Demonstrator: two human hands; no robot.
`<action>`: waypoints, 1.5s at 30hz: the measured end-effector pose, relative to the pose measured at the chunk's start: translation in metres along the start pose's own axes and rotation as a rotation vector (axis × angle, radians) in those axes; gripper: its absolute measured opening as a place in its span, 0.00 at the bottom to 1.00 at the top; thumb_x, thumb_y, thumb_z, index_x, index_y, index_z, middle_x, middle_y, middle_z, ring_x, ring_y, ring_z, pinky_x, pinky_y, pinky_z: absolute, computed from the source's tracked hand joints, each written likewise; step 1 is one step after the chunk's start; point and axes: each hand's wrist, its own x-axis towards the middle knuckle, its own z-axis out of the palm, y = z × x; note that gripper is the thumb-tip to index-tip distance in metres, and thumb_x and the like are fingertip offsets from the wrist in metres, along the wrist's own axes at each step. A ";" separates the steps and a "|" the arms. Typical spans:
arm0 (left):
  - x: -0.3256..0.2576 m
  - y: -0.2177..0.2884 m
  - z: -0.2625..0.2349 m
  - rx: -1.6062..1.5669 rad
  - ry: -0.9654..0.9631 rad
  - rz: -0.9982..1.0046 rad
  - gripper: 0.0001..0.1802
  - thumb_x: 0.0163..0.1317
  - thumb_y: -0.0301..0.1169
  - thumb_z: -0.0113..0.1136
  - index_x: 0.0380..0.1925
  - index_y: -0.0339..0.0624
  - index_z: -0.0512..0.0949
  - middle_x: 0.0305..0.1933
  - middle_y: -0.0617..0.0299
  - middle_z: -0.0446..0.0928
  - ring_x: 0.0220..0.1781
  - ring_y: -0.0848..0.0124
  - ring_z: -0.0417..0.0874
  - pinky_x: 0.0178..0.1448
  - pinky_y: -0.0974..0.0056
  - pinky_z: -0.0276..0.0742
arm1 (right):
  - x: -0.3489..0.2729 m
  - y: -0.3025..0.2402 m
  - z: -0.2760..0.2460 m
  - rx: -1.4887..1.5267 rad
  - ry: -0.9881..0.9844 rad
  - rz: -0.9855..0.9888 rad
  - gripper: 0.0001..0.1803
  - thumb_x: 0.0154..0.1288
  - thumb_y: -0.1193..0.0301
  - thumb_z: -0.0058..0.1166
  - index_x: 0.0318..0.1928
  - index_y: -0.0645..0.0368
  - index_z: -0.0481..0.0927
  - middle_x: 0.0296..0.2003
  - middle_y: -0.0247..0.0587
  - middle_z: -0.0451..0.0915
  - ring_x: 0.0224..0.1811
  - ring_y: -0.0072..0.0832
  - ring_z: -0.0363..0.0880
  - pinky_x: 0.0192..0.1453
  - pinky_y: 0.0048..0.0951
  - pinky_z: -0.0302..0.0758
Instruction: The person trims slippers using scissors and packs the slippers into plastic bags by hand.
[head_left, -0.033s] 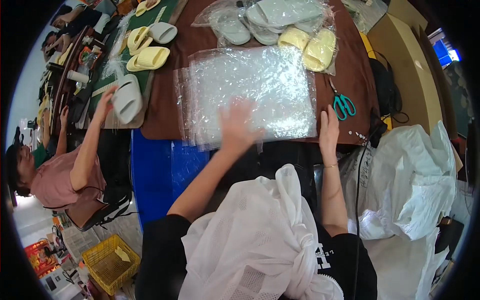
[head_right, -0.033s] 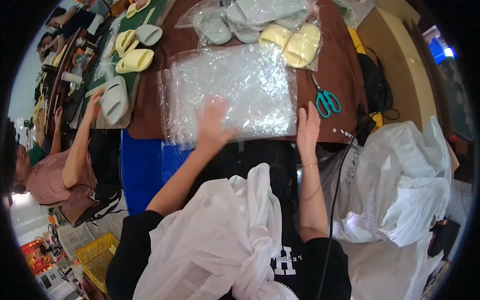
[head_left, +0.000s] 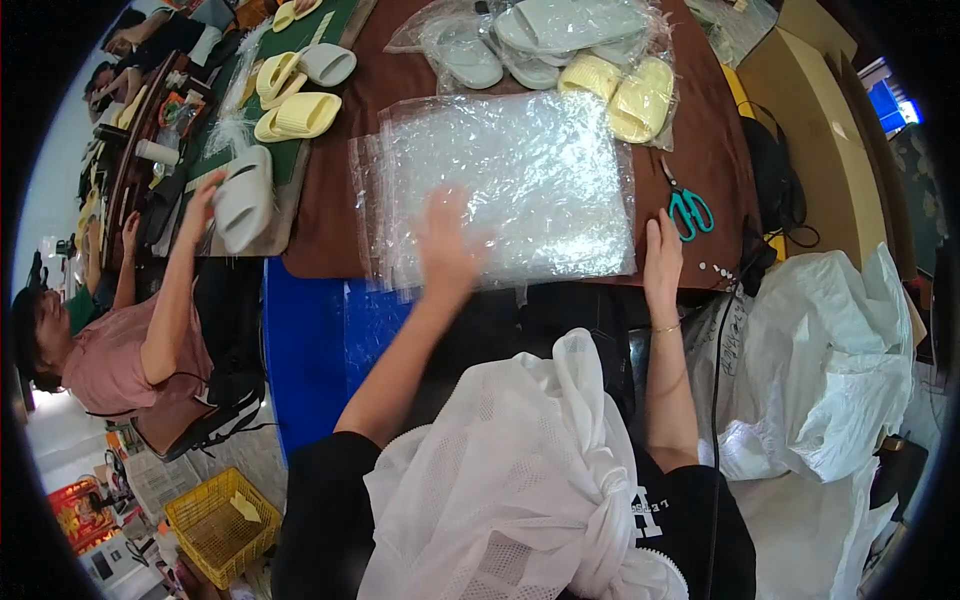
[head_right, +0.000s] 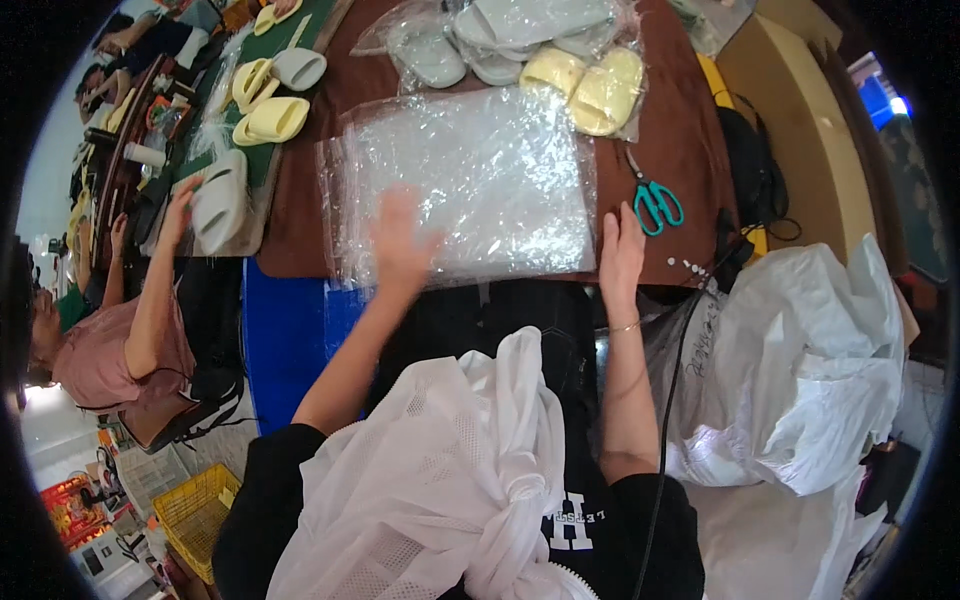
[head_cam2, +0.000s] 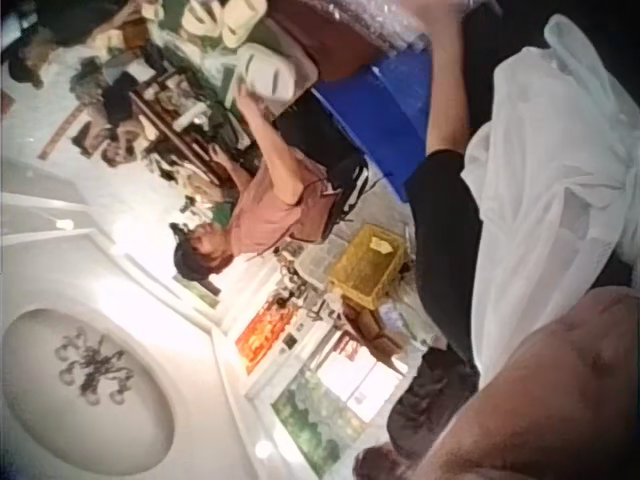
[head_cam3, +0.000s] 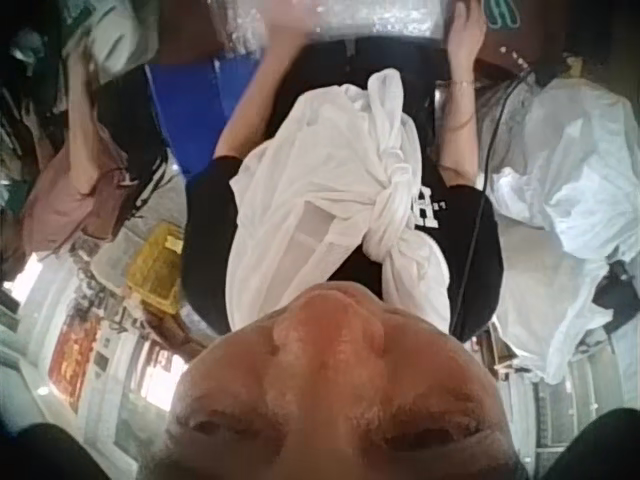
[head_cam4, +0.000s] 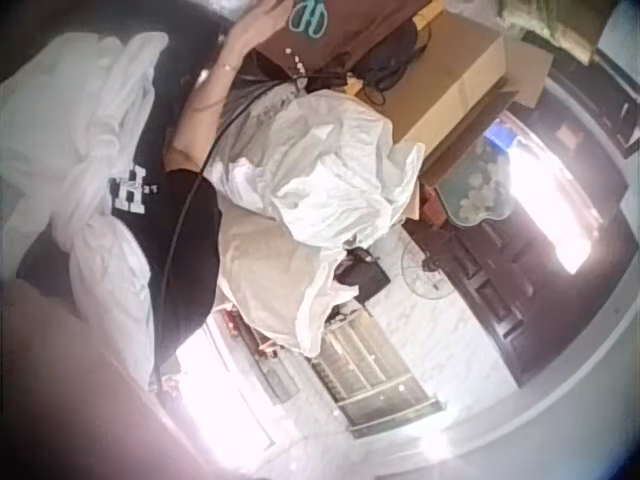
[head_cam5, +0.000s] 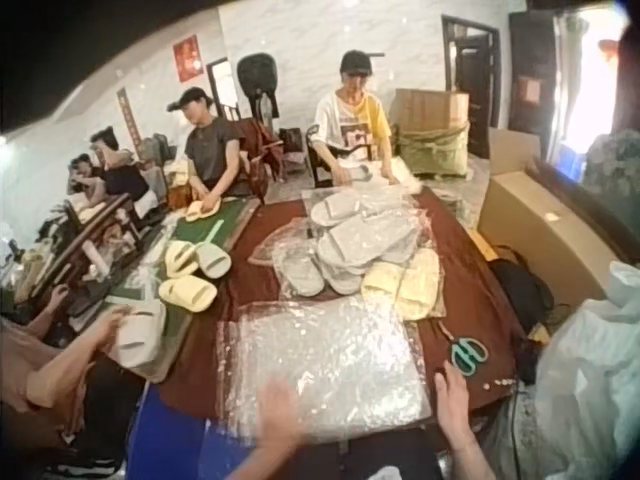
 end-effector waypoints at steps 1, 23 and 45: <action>0.004 -0.038 0.003 0.020 0.166 -0.120 0.43 0.56 0.45 0.67 0.70 0.42 0.62 0.73 0.47 0.61 0.76 0.48 0.57 0.74 0.36 0.47 | 0.007 0.002 -0.002 -0.004 -0.010 -0.007 0.29 0.76 0.56 0.41 0.65 0.67 0.69 0.65 0.57 0.68 0.69 0.50 0.63 0.73 0.42 0.57; 0.047 -0.159 -0.007 -0.683 -0.157 -0.909 0.35 0.63 0.51 0.63 0.57 0.30 0.74 0.48 0.58 0.80 0.43 0.70 0.79 0.49 0.64 0.75 | 0.047 -0.017 0.040 -0.158 -0.127 -0.199 0.28 0.69 0.63 0.50 0.67 0.60 0.68 0.63 0.54 0.70 0.63 0.52 0.68 0.67 0.44 0.65; 0.023 0.011 0.026 0.125 -0.387 0.044 0.38 0.58 0.49 0.64 0.70 0.63 0.65 0.79 0.58 0.51 0.80 0.48 0.44 0.72 0.23 0.32 | 0.212 -0.061 0.053 -0.411 0.226 -0.352 0.25 0.65 0.67 0.55 0.62 0.59 0.71 0.59 0.48 0.73 0.62 0.50 0.67 0.65 0.44 0.68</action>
